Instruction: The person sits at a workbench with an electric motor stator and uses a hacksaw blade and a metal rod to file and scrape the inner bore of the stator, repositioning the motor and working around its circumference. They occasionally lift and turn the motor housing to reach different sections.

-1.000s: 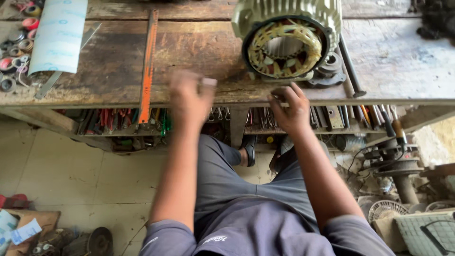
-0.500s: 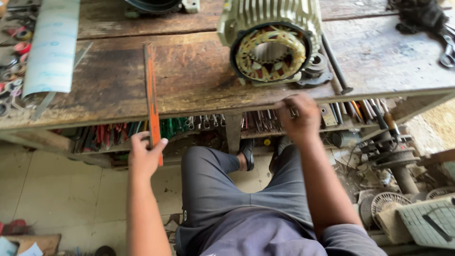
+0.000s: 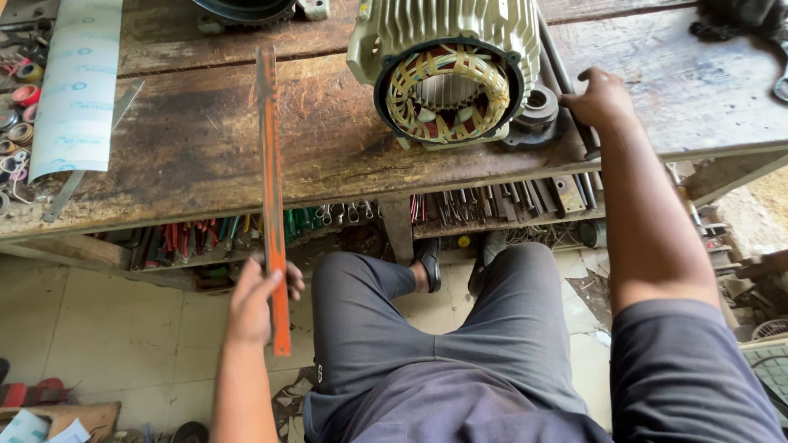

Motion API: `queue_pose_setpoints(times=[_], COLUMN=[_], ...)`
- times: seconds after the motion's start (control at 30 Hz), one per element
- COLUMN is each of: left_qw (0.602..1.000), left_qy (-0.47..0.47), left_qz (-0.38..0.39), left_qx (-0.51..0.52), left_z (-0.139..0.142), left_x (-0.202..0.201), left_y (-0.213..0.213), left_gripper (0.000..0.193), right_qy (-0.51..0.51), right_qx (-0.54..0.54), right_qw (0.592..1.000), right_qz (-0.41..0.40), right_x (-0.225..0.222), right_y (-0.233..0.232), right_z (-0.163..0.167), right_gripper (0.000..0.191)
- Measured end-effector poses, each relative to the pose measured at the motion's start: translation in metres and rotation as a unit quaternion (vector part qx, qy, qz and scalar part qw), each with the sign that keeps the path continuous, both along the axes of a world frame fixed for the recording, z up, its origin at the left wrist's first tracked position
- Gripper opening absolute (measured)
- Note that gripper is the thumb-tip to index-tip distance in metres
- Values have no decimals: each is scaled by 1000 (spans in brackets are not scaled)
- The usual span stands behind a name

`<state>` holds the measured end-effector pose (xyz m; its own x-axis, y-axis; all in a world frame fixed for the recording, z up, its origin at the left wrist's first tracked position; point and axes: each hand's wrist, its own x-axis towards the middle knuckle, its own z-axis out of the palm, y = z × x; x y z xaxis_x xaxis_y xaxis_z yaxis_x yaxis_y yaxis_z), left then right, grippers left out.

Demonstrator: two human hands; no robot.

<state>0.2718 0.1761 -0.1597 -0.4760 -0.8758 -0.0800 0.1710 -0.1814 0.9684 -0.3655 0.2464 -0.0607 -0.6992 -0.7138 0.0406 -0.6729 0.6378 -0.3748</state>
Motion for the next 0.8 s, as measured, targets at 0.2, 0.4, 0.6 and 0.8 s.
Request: queue_pose_setpoints(times=[0.2, 0.4, 0.6, 0.8], left_qw=[1000, 997, 981, 970], left_qy=[15, 5, -33, -26], left_qz=[-3, -68, -191, -236], left_qx=[-14, -28, -2, 50], left_z=[-45, -45, 10, 48], left_x=[8, 0, -32, -93], left_y=[46, 82, 96, 97], left_gripper=[15, 13, 12, 19], right_qy=[-22, -342, -322, -382], right_qx=[19, -200, -479, -442], right_qw=[997, 911, 815, 802], right_qz=[-76, -117, 52, 126], right_x=[-16, -15, 112, 232], right_y=[-43, 6, 168, 257], right_z=[-8, 2, -22, -37], right_gripper=[46, 27, 38, 45])
